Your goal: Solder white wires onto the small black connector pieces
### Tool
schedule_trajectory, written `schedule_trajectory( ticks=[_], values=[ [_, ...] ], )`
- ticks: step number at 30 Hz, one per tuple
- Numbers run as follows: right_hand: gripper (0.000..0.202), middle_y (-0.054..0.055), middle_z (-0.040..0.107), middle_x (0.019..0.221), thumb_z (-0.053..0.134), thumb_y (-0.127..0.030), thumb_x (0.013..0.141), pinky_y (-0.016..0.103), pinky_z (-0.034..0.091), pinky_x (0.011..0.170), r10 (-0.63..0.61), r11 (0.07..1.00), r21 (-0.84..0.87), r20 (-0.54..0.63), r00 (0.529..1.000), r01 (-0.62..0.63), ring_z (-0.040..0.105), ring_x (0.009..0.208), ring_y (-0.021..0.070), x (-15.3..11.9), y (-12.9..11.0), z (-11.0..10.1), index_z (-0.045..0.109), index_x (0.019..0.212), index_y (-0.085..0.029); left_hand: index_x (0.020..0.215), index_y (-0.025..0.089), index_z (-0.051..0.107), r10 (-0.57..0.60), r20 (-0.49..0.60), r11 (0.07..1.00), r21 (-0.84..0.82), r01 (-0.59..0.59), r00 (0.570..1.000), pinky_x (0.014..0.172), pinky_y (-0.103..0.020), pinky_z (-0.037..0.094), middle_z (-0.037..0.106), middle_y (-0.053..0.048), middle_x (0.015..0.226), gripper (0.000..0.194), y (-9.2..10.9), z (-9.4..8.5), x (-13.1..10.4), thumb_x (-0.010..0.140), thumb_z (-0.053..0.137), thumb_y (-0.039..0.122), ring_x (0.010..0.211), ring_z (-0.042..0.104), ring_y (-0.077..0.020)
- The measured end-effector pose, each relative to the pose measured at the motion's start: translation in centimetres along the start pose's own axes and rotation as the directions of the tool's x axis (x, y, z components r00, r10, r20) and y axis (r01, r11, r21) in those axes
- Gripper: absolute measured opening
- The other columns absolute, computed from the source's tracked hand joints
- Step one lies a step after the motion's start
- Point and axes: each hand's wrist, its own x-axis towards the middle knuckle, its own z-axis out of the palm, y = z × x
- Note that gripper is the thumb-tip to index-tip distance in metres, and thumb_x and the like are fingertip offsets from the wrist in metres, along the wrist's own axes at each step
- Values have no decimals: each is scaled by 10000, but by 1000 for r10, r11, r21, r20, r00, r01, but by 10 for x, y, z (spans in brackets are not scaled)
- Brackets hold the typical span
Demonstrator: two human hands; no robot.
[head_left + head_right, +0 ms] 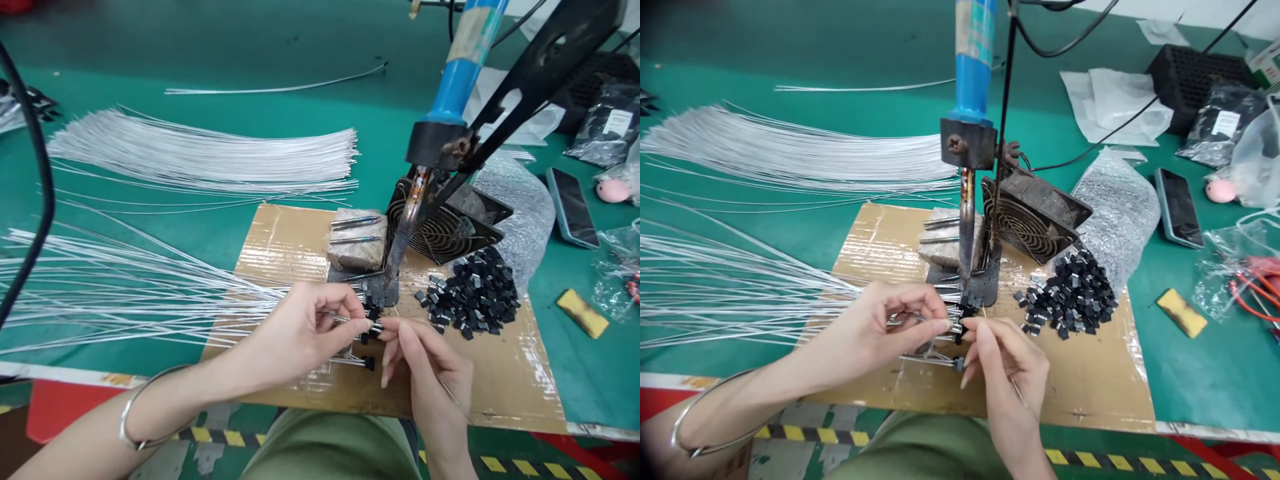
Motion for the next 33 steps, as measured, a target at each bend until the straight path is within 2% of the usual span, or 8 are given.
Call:
schedule_trajectory(
  ticks=[3, 8, 13, 18, 23, 29, 33],
  values=[
    [156, 27, 732, 782, 725, -333, 973, 175, 557, 427, 7, 995, 102, 83, 997, -15, 611, 530, 96, 1, 3, 4, 861, 960, -259, 754, 164, 644, 17, -20, 1000, -7, -17, 1000, 493, -228, 279, 523, 38, 588, 225, 1, 2, 0, 891, 651, 343, 534, 392, -100],
    [125, 17, 738, 745, 777, -333, 937, 148, 546, 423, 99, 969, 213, 120, 988, -123, 600, 492, 74, 1, 8, 3, 860, 954, -242, 769, 162, 654, 34, -54, 999, 2, -34, 998, 465, -222, 267, 574, 25, 609, 223, 1, 6, -1, 891, 639, 348, 498, 386, -90],
    [140, 11, 735, 696, 811, -350, 904, 160, 536, 400, 123, 964, 222, 126, 984, -149, 578, 433, 73, 2, 9, 3, 854, 923, -218, 757, 172, 638, 86, -77, 995, 51, -82, 993, 424, -207, 198, 527, 59, 550, 201, -1, 8, -3, 906, 632, 306, 450, 287, -68],
    [170, 10, 724, 666, 819, -371, 893, 154, 513, 390, 154, 959, 221, 123, 980, -179, 583, 420, 76, 3, 8, 4, 848, 888, -204, 774, 170, 647, 114, -89, 990, 95, -105, 989, 432, -208, 223, 562, 42, 582, 195, -4, 9, -5, 921, 637, 297, 465, 322, -72],
    [160, 6, 716, 672, 839, -362, 867, 157, 517, 380, 199, 938, 255, 156, 967, -234, 576, 426, 76, 6, 6, 1, 845, 855, -203, 772, 176, 656, 108, -84, 989, 113, -98, 991, 426, -224, 211, 504, 55, 546, 217, -4, 9, -7, 932, 619, 317, 458, 304, -81],
    [134, -13, 704, 669, 827, -337, 884, 121, 500, 388, 221, 917, 279, 240, 945, -285, 564, 424, 50, 10, 3, -3, 839, 823, -218, 797, 174, 675, 91, -61, 991, 106, -84, 994, 485, -247, 352, 666, -30, 672, 236, -5, 7, -8, 942, 608, 348, 554, 496, -133],
    [129, -5, 715, 700, 812, -342, 902, 136, 535, 415, 210, 921, 277, 235, 949, -272, 584, 458, 62, 8, 4, -3, 843, 867, -222, 781, 176, 667, 76, -79, 991, 113, -67, 994, 455, -242, 295, 591, 9, 591, 238, -6, 8, -8, 940, 607, 344, 494, 407, -111]
  ],
)
